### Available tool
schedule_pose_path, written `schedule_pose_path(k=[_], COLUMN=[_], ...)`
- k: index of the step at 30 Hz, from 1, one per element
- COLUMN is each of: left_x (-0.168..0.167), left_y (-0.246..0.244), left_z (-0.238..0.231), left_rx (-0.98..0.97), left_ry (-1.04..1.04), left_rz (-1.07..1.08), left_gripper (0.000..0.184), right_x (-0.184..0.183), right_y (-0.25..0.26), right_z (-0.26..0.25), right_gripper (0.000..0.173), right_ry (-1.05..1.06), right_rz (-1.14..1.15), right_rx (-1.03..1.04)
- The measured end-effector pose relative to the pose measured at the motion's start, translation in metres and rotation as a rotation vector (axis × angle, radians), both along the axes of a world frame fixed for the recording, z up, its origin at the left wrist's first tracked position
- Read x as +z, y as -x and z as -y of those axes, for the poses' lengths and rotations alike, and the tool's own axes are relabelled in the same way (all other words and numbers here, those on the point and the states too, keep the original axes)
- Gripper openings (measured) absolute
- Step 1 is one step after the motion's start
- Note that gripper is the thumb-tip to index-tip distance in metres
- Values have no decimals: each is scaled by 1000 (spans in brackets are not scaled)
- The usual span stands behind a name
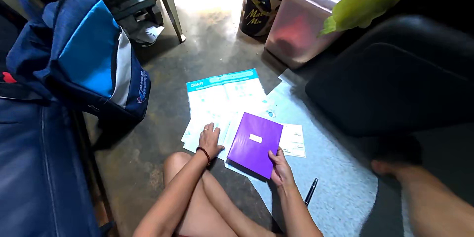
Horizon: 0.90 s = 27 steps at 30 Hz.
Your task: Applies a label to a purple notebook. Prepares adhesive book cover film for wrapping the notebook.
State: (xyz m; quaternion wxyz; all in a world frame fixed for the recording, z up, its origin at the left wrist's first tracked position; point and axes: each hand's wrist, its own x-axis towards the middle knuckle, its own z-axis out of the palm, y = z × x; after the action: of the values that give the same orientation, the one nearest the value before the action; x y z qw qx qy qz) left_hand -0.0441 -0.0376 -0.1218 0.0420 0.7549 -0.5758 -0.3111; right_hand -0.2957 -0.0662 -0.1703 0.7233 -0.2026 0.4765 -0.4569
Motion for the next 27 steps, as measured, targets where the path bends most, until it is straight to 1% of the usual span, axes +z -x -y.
schedule_pose_path(k=[3, 6, 9, 12, 15, 22, 27], left_x=[-6, -8, -12, -13, -14, -16, -14], left_y=[-6, -5, 0, 4, 2, 1, 5], left_z=[0, -6, -11, -9, -8, -13, -10], left_rx=[26, 23, -28, -45, -13, -8, 38], left_ry=[2, 32, 65, 57, 40, 59, 66], left_rz=[-13, -17, -7, 9, -21, 9, 23], left_gripper=[65, 53, 42, 44, 43, 40, 31], right_x=[-1, 0, -1, -4, -5, -4, -4], right_y=[1, 2, 2, 3, 4, 5, 5], right_z=[0, 0, -1, 0, 0, 1, 0], right_gripper=[35, 33, 33, 35, 36, 33, 33], right_ry=[-5, -6, 1, 16, 22, 25, 35], right_rz=[5, 22, 16, 6, -1, 22, 41], right_rx=[8, 5, 10, 23, 36, 29, 29])
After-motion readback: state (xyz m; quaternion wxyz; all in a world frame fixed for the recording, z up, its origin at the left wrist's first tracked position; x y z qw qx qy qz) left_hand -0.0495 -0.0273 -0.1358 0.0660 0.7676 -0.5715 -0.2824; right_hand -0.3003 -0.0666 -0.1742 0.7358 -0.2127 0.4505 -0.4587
